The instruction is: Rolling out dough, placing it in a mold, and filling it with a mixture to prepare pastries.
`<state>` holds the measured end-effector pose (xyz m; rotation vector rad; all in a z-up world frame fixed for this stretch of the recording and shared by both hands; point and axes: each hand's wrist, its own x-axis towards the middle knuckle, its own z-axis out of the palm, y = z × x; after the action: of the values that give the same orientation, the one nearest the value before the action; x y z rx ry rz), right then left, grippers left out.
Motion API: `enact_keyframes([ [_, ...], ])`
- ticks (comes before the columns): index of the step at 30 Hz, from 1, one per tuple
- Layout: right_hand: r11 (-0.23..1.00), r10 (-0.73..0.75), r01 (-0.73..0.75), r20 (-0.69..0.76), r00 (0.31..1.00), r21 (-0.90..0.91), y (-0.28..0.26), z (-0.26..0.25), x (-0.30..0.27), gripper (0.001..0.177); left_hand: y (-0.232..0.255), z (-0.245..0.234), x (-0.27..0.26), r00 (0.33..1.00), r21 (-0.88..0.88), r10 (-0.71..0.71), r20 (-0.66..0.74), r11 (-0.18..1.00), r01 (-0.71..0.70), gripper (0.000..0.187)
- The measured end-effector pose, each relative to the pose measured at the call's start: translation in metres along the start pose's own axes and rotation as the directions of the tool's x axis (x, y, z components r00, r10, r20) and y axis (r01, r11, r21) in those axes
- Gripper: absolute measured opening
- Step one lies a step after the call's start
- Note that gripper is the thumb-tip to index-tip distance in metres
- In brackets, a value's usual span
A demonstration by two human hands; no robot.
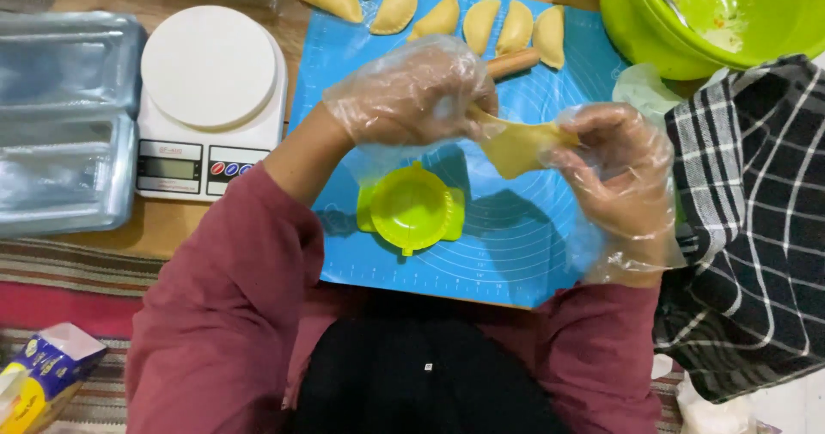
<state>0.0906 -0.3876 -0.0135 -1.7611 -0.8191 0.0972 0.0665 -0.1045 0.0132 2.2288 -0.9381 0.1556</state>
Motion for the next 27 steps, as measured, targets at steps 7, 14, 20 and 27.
enact_keyframes([
  [7, 0.98, 0.077, -0.086, 0.056, 0.995, 0.181, -0.015, 0.03, -0.011, 0.025, 0.048, 0.005, -0.074, 0.96, -0.003, 0.06, -0.272, 0.998, -0.064, 0.011],
  [14, 0.796, 0.3, -0.512, 0.522, 0.798, 0.324, -0.013, 0.057, -0.003, 0.019, 0.049, 0.029, -0.112, 0.939, -0.153, -0.331, -0.096, 0.937, 0.315, 0.023],
  [20, 0.824, 0.433, -0.549, 0.47, 0.769, 0.141, -0.002, 0.065, 0.004, 0.033, 0.012, 0.044, -0.102, 0.867, -0.135, -0.498, 0.012, 0.858, 0.495, 0.028],
  [27, 0.862, 0.496, -0.494, 0.397, 0.772, -0.116, 0.0, 0.059, 0.009, 0.034, -0.015, 0.041, -0.088, 0.877, 0.035, -0.48, 0.008, 0.877, 0.479, 0.023],
])
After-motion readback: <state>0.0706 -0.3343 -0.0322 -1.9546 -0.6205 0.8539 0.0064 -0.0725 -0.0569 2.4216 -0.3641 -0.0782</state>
